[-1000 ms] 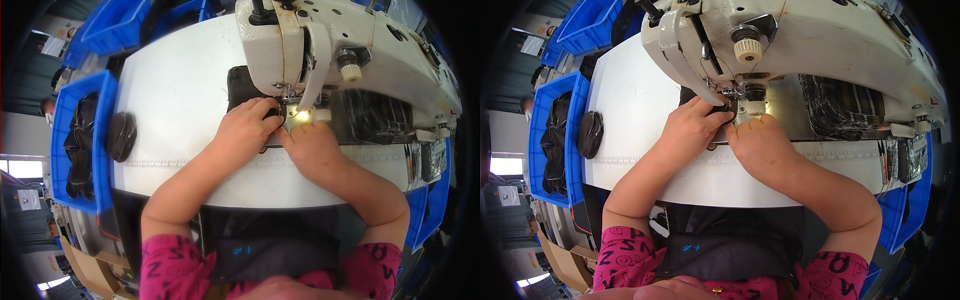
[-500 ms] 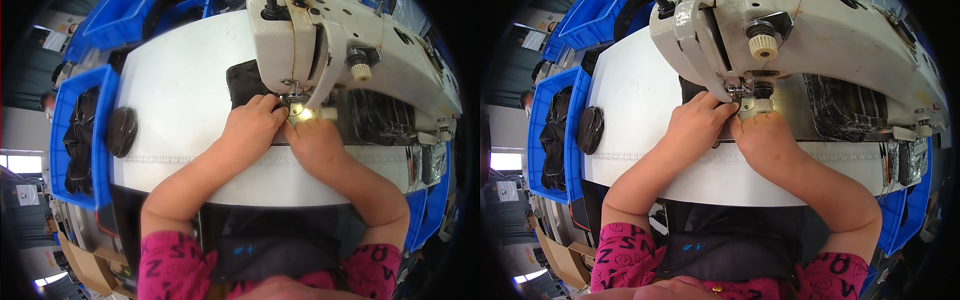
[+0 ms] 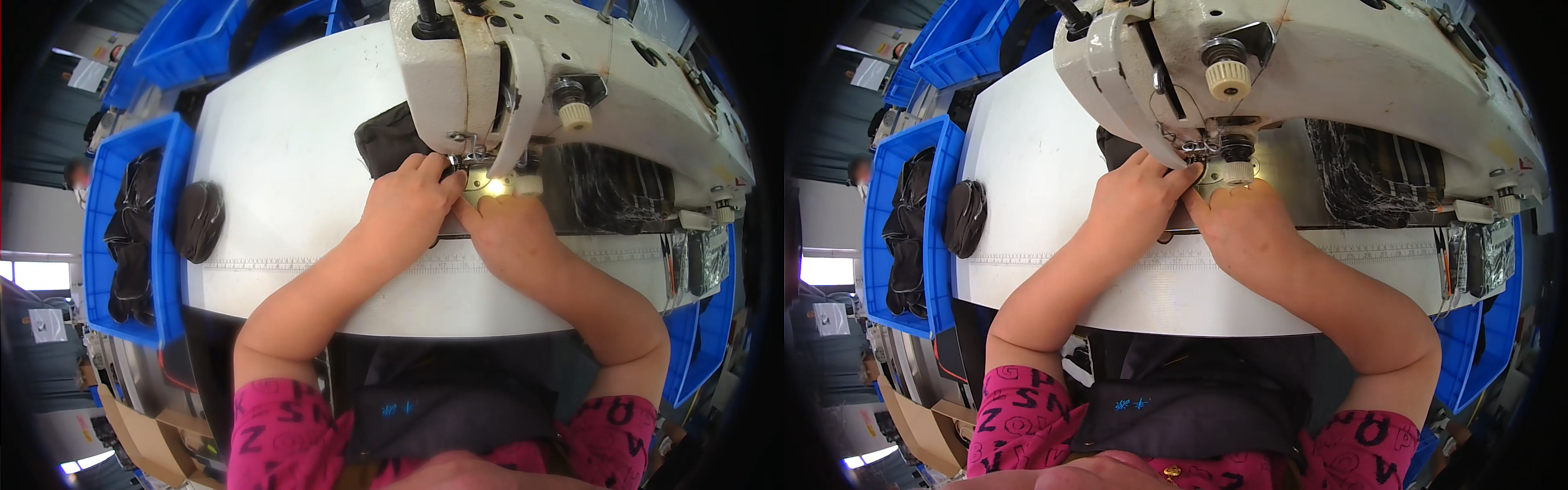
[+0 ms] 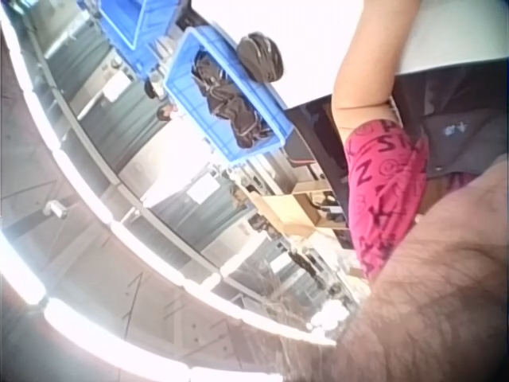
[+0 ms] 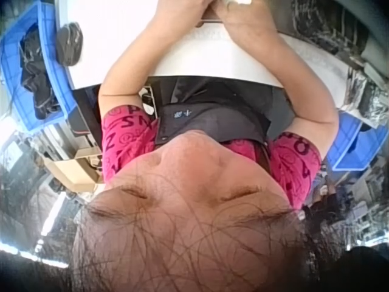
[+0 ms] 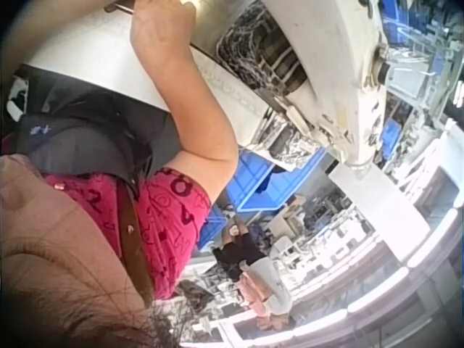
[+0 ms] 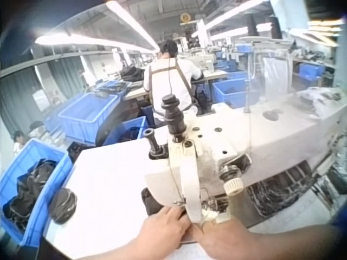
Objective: The worker is sewing parts of leather bags or pouches using an industrial sewing machine in a workshop environment.
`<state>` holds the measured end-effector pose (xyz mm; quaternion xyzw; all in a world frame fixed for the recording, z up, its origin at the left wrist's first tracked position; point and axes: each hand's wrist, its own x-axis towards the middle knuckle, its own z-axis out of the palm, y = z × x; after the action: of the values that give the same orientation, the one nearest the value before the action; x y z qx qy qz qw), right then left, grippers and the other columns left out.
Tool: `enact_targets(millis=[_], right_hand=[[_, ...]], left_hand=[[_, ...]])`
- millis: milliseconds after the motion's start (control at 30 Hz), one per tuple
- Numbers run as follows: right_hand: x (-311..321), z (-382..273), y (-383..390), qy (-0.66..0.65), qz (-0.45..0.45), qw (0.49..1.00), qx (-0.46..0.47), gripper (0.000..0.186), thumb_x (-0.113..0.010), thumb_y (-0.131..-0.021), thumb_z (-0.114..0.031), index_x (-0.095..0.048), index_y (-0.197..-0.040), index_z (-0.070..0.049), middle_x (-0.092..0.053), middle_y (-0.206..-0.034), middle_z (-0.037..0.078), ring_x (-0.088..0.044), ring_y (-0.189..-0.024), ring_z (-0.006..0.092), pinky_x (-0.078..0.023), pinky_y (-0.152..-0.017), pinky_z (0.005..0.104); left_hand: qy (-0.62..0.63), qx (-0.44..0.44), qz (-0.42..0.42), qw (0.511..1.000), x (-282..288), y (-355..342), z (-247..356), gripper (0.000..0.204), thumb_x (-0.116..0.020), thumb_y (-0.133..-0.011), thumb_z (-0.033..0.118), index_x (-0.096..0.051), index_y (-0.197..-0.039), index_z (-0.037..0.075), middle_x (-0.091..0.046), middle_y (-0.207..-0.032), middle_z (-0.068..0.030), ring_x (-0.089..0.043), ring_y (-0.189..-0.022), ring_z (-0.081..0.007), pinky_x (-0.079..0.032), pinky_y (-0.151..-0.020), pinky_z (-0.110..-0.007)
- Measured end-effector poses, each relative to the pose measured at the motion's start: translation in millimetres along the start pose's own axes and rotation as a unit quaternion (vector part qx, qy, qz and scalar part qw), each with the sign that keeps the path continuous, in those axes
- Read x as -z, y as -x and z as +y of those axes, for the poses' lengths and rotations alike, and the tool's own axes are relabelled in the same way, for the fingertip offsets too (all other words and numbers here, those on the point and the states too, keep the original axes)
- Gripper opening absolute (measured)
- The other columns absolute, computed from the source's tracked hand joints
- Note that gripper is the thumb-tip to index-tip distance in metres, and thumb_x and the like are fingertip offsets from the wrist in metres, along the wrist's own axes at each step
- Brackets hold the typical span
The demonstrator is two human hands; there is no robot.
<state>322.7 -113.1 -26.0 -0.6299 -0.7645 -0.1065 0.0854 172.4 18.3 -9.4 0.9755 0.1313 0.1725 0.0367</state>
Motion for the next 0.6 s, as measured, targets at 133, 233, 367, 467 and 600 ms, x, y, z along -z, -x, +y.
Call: enact_targets(millis=[133,233,367,467,600], right_hand=[[5.2,-2.2,-4.6,-0.006,-0.03,0.999,-0.016,0.045,-0.069,-0.078,-0.012,-0.067,-0.122,-0.001,-0.065,-0.068,0.003,-0.065,-0.061,0.0197,-0.047,-0.058,0.0351],[5.1,-0.2,-4.4,-0.02,-0.038,0.999,-0.008,0.044,-0.068,-0.078,-0.011,-0.067,-0.121,-0.002,-0.067,-0.067,0.002,-0.067,-0.06,0.0193,-0.048,-0.056,0.0344],[4.9,0.4,-4.1,-0.054,-0.02,0.998,-0.016,0.04,-0.068,-0.077,-0.009,-0.068,-0.116,-0.001,-0.066,-0.066,0.003,-0.066,-0.059,0.02,-0.048,-0.056,0.0358],[3.6,1.5,-3.7,-0.061,-0.009,0.998,-0.014,0.039,-0.068,-0.077,-0.009,-0.069,-0.115,-0.001,-0.066,-0.065,0.003,-0.067,-0.06,0.0208,-0.049,-0.057,0.0363],[4.1,1.6,-3.8,-0.061,-0.03,0.998,-0.009,0.041,-0.068,-0.077,-0.008,-0.069,-0.117,-0.001,-0.067,-0.066,0.004,-0.067,-0.061,0.0215,-0.049,-0.057,0.0367]], left_hand=[[0.041,-0.004,0.049,0.998,-3.7,2.5,-5.9,0.033,-0.071,-0.075,0.005,-0.074,-0.108,0.008,-0.065,-0.108,-0.0033,-0.063,-0.099,-0.0239,-0.057,-0.077,-0.036],[0.051,-0.024,0.068,0.996,-8.7,0.4,-8.7,0.03,-0.071,-0.073,0.006,-0.075,-0.102,0.01,-0.064,-0.107,-0.0008,-0.062,-0.101,-0.0224,-0.056,-0.079,-0.034],[0.033,-0.054,0.069,0.996,-6.6,-2.1,-15.2,0.026,-0.071,-0.073,0.007,-0.076,-0.098,0.009,-0.064,-0.106,-0.0002,-0.061,-0.101,-0.021,-0.055,-0.08,-0.032],[0.023,-0.048,0.031,0.998,-0.8,-1.9,-17.7,0.037,-0.076,-0.071,0.004,-0.08,-0.106,0.016,-0.072,-0.111,0.0003,-0.067,-0.107,-0.0223,-0.059,-0.082,-0.034],[0.044,-0.036,-0.023,0.998,5.6,2.2,-14.7,0.042,-0.074,-0.074,0.007,-0.074,-0.116,0.011,-0.064,-0.116,-0.0003,-0.061,-0.111,-0.0223,-0.059,-0.086,-0.033]])
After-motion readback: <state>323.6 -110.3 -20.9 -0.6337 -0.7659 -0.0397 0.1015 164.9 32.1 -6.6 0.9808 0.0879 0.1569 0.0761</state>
